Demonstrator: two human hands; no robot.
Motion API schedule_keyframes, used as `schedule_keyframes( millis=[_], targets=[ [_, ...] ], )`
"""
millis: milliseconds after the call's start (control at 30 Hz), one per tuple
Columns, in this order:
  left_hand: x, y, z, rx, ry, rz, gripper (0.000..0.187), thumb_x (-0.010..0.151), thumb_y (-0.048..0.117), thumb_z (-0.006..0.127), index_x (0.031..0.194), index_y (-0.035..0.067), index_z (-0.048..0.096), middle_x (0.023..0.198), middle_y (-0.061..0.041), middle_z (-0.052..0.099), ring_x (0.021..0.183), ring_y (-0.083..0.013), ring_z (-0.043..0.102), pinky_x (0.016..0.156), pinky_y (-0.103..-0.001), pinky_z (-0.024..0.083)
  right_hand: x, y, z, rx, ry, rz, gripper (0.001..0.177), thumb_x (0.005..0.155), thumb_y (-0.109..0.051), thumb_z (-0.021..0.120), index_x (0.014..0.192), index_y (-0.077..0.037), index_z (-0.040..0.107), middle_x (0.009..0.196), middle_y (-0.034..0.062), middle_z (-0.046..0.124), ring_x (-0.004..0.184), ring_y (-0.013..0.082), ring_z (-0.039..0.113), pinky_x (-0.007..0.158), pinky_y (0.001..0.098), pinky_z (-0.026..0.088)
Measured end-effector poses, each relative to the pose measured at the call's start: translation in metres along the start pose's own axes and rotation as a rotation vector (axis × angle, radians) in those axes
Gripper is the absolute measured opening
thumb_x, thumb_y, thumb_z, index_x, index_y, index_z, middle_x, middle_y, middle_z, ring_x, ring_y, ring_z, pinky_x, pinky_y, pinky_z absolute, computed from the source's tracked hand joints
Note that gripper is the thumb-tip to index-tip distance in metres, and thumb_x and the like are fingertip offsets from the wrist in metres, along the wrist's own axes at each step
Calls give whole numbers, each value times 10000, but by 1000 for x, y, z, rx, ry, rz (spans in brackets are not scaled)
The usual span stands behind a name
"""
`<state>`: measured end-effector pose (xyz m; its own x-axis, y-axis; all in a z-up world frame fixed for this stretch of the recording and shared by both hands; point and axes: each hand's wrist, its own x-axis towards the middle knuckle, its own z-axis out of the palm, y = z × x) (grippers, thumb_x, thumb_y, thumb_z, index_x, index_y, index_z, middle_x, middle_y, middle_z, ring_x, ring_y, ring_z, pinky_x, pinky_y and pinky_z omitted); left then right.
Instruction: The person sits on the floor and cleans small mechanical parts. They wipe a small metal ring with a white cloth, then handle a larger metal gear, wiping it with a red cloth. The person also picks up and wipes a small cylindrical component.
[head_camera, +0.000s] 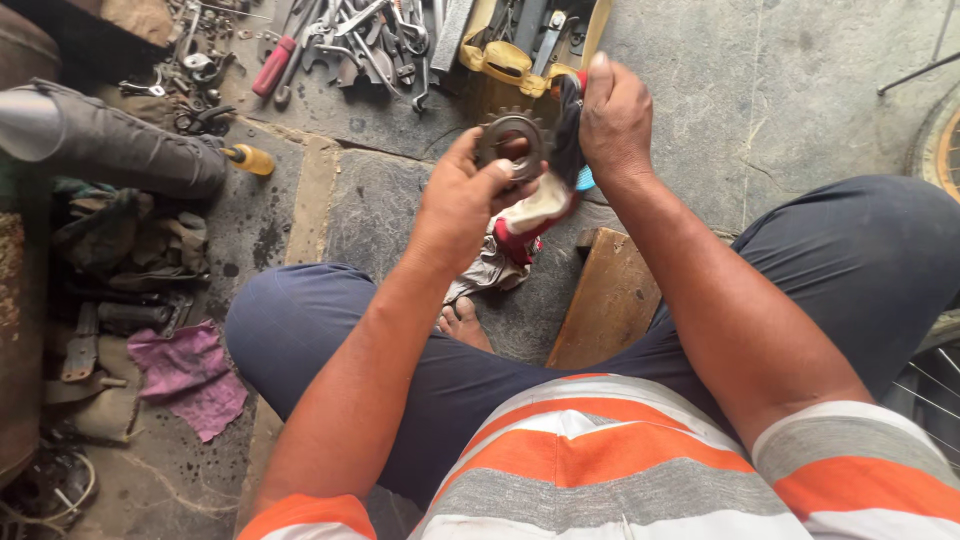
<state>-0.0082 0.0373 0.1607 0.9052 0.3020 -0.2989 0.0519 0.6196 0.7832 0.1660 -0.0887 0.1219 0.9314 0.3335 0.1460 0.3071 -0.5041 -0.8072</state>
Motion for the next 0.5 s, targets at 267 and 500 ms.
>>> schedule_keyframes(
  millis=[267, 500],
  targets=[
    [20, -8, -11, -114, 67, -75, 345, 893, -91, 504, 1228, -20, 547, 1092, -138, 670, 901, -252, 718, 779, -391, 656, -36, -69, -22, 376, -631, -188, 501, 1129, -414, 509, 1518, -100, 509, 1140, 69, 607, 1018, 134, 632, 927, 340, 577],
    [19, -9, -19, -185, 108, -32, 315, 953, -70, 539, 1264, -26, 540, 1136, -146, 655, 934, -217, 708, 843, -392, 642, -42, -60, -23, 557, -716, 140, 489, 1036, -431, 659, 1335, -48, 608, 1086, 56, 667, 997, 151, 634, 876, 326, 560]
  ],
)
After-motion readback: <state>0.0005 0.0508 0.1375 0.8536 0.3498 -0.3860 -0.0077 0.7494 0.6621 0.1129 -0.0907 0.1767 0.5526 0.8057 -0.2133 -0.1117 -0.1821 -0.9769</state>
